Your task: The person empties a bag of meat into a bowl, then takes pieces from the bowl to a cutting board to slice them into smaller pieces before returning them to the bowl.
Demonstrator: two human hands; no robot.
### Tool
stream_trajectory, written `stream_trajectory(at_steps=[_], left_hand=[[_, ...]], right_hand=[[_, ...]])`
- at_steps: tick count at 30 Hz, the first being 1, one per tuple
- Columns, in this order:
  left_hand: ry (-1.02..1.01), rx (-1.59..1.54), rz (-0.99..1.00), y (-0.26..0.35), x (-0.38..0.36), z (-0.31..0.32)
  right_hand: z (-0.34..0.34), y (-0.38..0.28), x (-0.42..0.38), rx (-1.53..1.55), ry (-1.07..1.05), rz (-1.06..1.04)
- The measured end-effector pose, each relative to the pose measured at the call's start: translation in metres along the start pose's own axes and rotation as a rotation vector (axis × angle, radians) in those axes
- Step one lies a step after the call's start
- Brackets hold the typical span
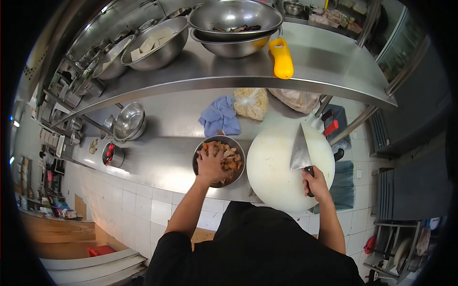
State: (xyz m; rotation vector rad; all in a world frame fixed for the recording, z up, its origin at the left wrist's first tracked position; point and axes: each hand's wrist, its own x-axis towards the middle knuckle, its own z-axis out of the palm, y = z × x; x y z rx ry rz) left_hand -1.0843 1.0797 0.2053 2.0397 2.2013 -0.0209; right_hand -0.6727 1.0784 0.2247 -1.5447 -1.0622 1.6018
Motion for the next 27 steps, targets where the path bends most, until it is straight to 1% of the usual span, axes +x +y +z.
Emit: stream_trajectory(at_steps=[1,2,3,5,6,7,9,10,11,13,14,16,17,19,20,22,23,25,27], left_hand=[[0.037,0.14,-0.014,0.005,-0.005,0.012],[0.047,0.031,-0.007,-0.002,0.001,0.029],[0.048,0.033,-0.007,-0.008,0.004,0.03],[-0.069,-0.064,0.049,-0.026,0.016,0.023],[-0.07,-0.205,0.035,-0.035,0.021,0.014],[-0.07,-0.2,0.038,-0.046,0.029,0.008],[-0.067,-0.427,0.159,-0.065,0.044,-0.006],[-0.037,-0.454,0.211,-0.069,0.046,-0.018],[-0.035,-0.451,0.209,-0.075,0.054,-0.021],[-0.255,-0.623,0.056,-0.09,0.069,-0.023],[-0.253,-0.622,0.055,-0.091,0.073,-0.027],[-0.226,-0.728,0.033,-0.092,0.076,-0.035],[-0.224,-0.727,0.032,-0.089,0.073,-0.041],[-0.16,-0.877,0.001,-0.078,0.068,-0.052],[-0.158,-0.877,0.0,-0.075,0.067,-0.053],[-0.354,-0.843,0.038,-0.067,0.061,-0.052],[-0.351,-0.844,0.037,-0.061,0.056,-0.047],[0.21,-0.43,0.223,-0.05,0.042,-0.033],[0.179,-0.409,0.191,-0.045,0.032,-0.024]], right_hand=[[-0.001,0.001,0.001,-0.008,-0.002,0.001],[-0.001,0.002,0.002,-0.016,-0.003,0.001],[-0.002,0.002,0.001,-0.014,-0.004,0.001],[-0.002,0.002,-0.001,0.001,-0.013,0.004],[-0.003,0.003,0.0,0.007,-0.011,0.003],[-0.003,0.004,0.0,-0.005,-0.016,0.001],[-0.004,0.005,0.0,-0.016,-0.025,-0.002],[-0.005,0.005,0.0,-0.015,-0.034,-0.002],[-0.006,0.005,0.0,-0.015,-0.042,-0.001],[-0.006,0.004,-0.001,-0.012,-0.045,-0.002],[-0.006,0.004,-0.001,-0.01,-0.046,-0.003],[-0.006,0.003,-0.001,-0.014,-0.048,0.002],[-0.006,0.002,0.0,-0.019,-0.05,0.008],[-0.007,0.004,0.001,-0.019,-0.06,0.006],[-0.008,0.004,0.001,-0.02,-0.068,0.004],[-0.009,0.004,0.001,-0.022,-0.069,0.014],[-0.009,0.003,0.002,-0.021,-0.069,0.024],[-0.008,0.001,0.001,-0.016,-0.068,0.023],[-0.007,0.001,0.0,-0.01,-0.066,0.022]])
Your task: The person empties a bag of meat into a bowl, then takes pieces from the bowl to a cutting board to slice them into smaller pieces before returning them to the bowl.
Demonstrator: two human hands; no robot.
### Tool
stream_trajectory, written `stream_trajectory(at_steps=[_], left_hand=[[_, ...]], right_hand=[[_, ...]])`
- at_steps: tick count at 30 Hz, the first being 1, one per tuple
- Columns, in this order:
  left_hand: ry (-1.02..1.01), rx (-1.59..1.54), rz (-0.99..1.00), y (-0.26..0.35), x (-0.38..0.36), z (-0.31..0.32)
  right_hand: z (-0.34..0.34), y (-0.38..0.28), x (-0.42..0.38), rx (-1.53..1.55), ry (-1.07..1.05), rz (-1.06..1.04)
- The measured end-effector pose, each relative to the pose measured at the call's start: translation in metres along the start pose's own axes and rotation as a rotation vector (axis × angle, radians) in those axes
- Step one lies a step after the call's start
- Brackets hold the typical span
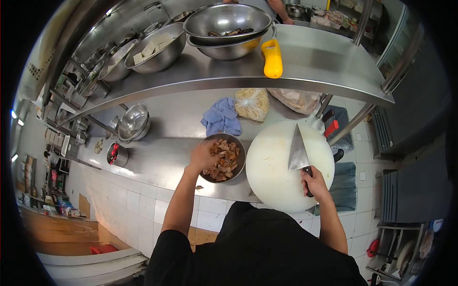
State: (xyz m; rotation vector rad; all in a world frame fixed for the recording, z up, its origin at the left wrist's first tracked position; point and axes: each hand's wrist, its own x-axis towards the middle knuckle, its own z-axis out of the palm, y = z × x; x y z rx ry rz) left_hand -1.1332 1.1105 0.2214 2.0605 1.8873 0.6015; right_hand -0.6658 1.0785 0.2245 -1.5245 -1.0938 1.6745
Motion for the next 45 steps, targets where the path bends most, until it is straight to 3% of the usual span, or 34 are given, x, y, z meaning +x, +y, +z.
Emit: stream_trajectory(at_steps=[2,6,8,10,12,15,17,18,20,22,24,26,30,34,40,45], left_hand=[[-0.023,0.016,-0.037,0.0,-0.014,0.008],[0.884,-0.198,-0.485,-0.046,-0.063,0.031],[0.753,0.064,-0.683,-0.065,-0.109,0.036],[0.265,0.171,-0.779,-0.072,-0.145,0.06],[0.204,0.124,-0.425,-0.064,-0.173,0.077],[0.27,0.104,-0.504,-0.077,-0.175,0.098],[0.433,-0.018,-0.636,-0.086,-0.163,0.087],[0.529,-0.126,-0.734,-0.077,-0.152,0.072],[0.702,-0.212,-0.669,-0.08,-0.132,0.053],[0.652,-0.202,-0.536,-0.061,-0.105,0.026],[0.214,0.097,-0.656,-0.011,-0.069,-0.013],[0.295,0.266,-0.19,-0.004,-0.039,-0.007],[0.276,-0.062,0.061,0.055,0.063,0.012],[-0.086,-0.077,0.096,0.112,0.158,0.035],[-0.093,0.435,0.076,0.08,0.276,0.117],[-0.037,0.546,0.174,-0.025,0.294,0.137]], right_hand=[[0.0,-0.001,0.0,-0.006,0.007,0.016],[0.0,0.0,-0.002,-0.018,0.001,-0.001],[0.0,0.002,0.001,-0.002,0.001,-0.019],[0.0,0.002,0.001,0.0,0.0,-0.016],[-0.001,0.003,0.002,0.001,-0.002,-0.007],[-0.002,0.005,0.004,0.004,-0.013,0.0],[-0.002,0.002,0.003,0.01,-0.014,0.001],[-0.003,0.001,0.003,0.016,0.01,-0.011],[-0.003,0.003,0.003,0.013,-0.015,0.004],[-0.003,0.003,0.002,0.013,0.019,0.001],[-0.004,0.006,0.002,0.032,-0.011,0.007],[-0.004,0.009,-0.003,0.052,0.013,0.01],[0.003,0.016,-0.023,0.072,0.048,0.049],[0.006,0.028,-0.023,0.012,0.123,-0.039],[0.012,0.012,-0.031,0.019,0.234,-0.038],[0.013,0.02,-0.028,0.023,0.29,-0.038]])
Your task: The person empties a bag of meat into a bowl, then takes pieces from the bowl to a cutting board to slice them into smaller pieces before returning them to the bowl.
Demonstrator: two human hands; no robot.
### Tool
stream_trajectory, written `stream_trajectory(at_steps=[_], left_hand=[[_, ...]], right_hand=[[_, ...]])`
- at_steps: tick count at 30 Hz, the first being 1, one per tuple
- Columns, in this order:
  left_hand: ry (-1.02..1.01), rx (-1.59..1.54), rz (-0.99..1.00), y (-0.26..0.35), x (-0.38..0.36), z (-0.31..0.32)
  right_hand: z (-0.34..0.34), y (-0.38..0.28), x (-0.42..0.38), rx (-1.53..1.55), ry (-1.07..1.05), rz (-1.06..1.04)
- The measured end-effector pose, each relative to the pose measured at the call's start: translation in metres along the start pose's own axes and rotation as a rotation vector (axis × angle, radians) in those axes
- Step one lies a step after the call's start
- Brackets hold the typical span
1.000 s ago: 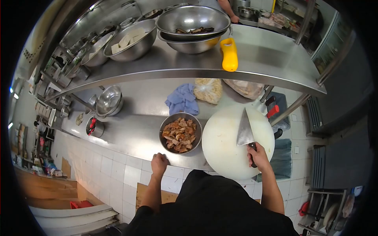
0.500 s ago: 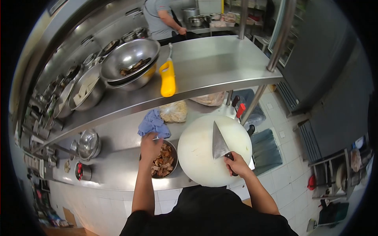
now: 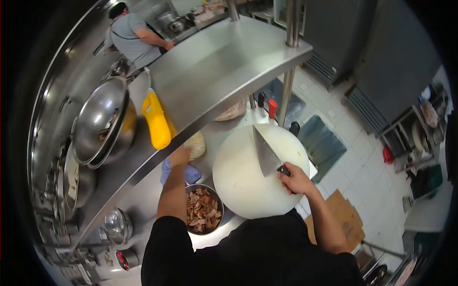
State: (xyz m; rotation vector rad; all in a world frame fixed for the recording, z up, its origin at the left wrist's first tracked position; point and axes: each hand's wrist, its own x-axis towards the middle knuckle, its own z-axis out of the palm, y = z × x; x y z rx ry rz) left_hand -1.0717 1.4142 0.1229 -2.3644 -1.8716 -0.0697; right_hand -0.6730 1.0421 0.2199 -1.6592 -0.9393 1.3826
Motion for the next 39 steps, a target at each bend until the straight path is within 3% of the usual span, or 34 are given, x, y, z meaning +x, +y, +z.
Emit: stream_trajectory(at_steps=[1,7,9,12,14,15,17,19,21,22,23,25,26,28,29,31,35,39], left_hand=[[0.07,0.011,0.01,-0.027,0.004,0.023],[-0.2,0.015,-0.165,-0.142,-0.06,-0.021],[-0.184,0.04,-0.149,-0.189,-0.078,-0.012],[-0.336,0.085,-0.188,-0.212,-0.1,-0.042],[-0.594,0.156,-0.035,-0.232,-0.093,-0.056],[-0.591,0.164,-0.029,-0.219,-0.081,-0.072],[-1.119,0.328,-0.214,-0.166,-0.047,-0.115],[-0.787,0.519,0.013,-0.135,-0.018,-0.119],[-0.352,0.299,0.225,-0.138,0.044,-0.041],[-0.184,0.209,0.264,-0.089,0.066,-0.059],[-0.229,-0.016,0.323,-0.006,0.071,-0.123],[-0.187,-0.12,0.436,0.073,0.109,-0.139],[-0.185,-0.124,0.452,0.093,0.14,-0.122],[0.028,-0.404,0.48,0.121,0.193,-0.07],[0.033,-0.416,0.498,0.14,0.195,-0.074],[0.252,-0.326,0.685,0.177,0.186,-0.083],[0.116,-0.218,0.572,0.173,0.185,-0.064],[0.107,-0.26,0.534,0.152,0.178,-0.072]], right_hand=[[0.002,0.002,0.0,0.015,0.023,0.014],[0.008,0.001,-0.007,0.058,0.109,0.015],[0.006,0.0,-0.007,0.058,0.089,0.033],[0.001,-0.004,-0.007,0.042,0.052,0.048],[0.0,-0.005,-0.007,0.043,0.044,0.056],[-0.001,-0.006,-0.007,0.034,0.038,0.063],[-0.003,-0.008,-0.007,0.025,0.033,0.069],[-0.005,-0.01,-0.006,0.002,0.003,0.068],[-0.007,-0.011,-0.005,0.01,-0.008,0.083],[-0.008,-0.011,-0.004,0.008,-0.02,0.091],[-0.008,-0.011,-0.004,0.006,-0.029,0.099],[-0.008,-0.007,-0.003,0.007,-0.011,0.101],[-0.008,-0.008,-0.004,0.013,-0.009,0.101],[-0.008,-0.005,-0.004,0.014,0.006,0.064],[-0.008,-0.006,-0.004,0.004,0.009,0.081],[-0.008,-0.012,-0.006,-0.021,0.039,0.06],[-0.006,-0.01,-0.008,-0.021,0.054,0.056],[-0.008,-0.008,-0.003,-0.021,0.037,0.038]])
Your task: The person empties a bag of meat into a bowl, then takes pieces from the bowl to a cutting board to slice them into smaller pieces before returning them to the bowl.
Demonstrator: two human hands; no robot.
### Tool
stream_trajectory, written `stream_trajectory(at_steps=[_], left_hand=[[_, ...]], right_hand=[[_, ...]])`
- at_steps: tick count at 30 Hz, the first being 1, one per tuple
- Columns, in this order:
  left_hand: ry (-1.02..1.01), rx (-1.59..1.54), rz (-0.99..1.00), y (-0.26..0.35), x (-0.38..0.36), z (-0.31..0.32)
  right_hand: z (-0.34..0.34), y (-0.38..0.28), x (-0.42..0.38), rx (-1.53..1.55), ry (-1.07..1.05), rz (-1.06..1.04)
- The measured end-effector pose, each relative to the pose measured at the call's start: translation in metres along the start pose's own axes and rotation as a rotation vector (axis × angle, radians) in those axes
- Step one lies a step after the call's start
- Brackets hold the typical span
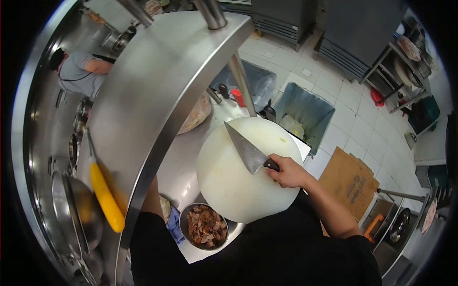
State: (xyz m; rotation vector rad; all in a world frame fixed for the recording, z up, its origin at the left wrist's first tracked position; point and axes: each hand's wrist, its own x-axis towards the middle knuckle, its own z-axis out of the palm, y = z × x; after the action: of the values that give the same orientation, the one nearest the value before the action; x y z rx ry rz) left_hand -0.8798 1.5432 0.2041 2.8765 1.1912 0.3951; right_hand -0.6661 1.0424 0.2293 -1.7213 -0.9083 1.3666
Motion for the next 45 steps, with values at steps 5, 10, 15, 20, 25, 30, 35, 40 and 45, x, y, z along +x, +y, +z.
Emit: stream_trajectory(at_steps=[5,10,15,20,25,30,35,40,45], left_hand=[[0.007,-0.062,-0.063,-0.009,-0.025,-0.028],[0.049,-0.109,-0.129,-0.015,-0.033,-0.07],[0.077,-0.113,-0.174,-0.025,-0.039,-0.107],[0.056,-0.109,-0.178,-0.025,-0.018,-0.098],[0.023,-0.044,-0.131,-0.024,0.031,-0.045],[0.032,0.122,-0.038,-0.051,0.063,0.054],[-0.234,0.127,-0.146,-0.017,0.042,-0.002],[-0.128,-0.249,-0.118,-0.038,0.013,0.0],[0.01,-0.184,-0.149,-0.043,-0.016,0.005]], right_hand=[[0.001,-0.008,-0.005,-0.003,-0.026,0.024],[0.002,0.001,-0.005,0.013,-0.013,-0.038],[0.006,0.0,-0.01,0.047,0.021,-0.064],[0.006,0.006,-0.011,0.02,0.059,-0.074],[0.01,0.014,-0.007,0.019,0.09,-0.108],[0.009,0.027,-0.003,-0.11,0.182,-0.25],[0.007,0.023,-0.009,-0.072,0.177,-0.197],[0.002,0.016,-0.011,-0.075,0.133,-0.17],[0.005,0.012,-0.014,0.003,0.122,-0.14]])
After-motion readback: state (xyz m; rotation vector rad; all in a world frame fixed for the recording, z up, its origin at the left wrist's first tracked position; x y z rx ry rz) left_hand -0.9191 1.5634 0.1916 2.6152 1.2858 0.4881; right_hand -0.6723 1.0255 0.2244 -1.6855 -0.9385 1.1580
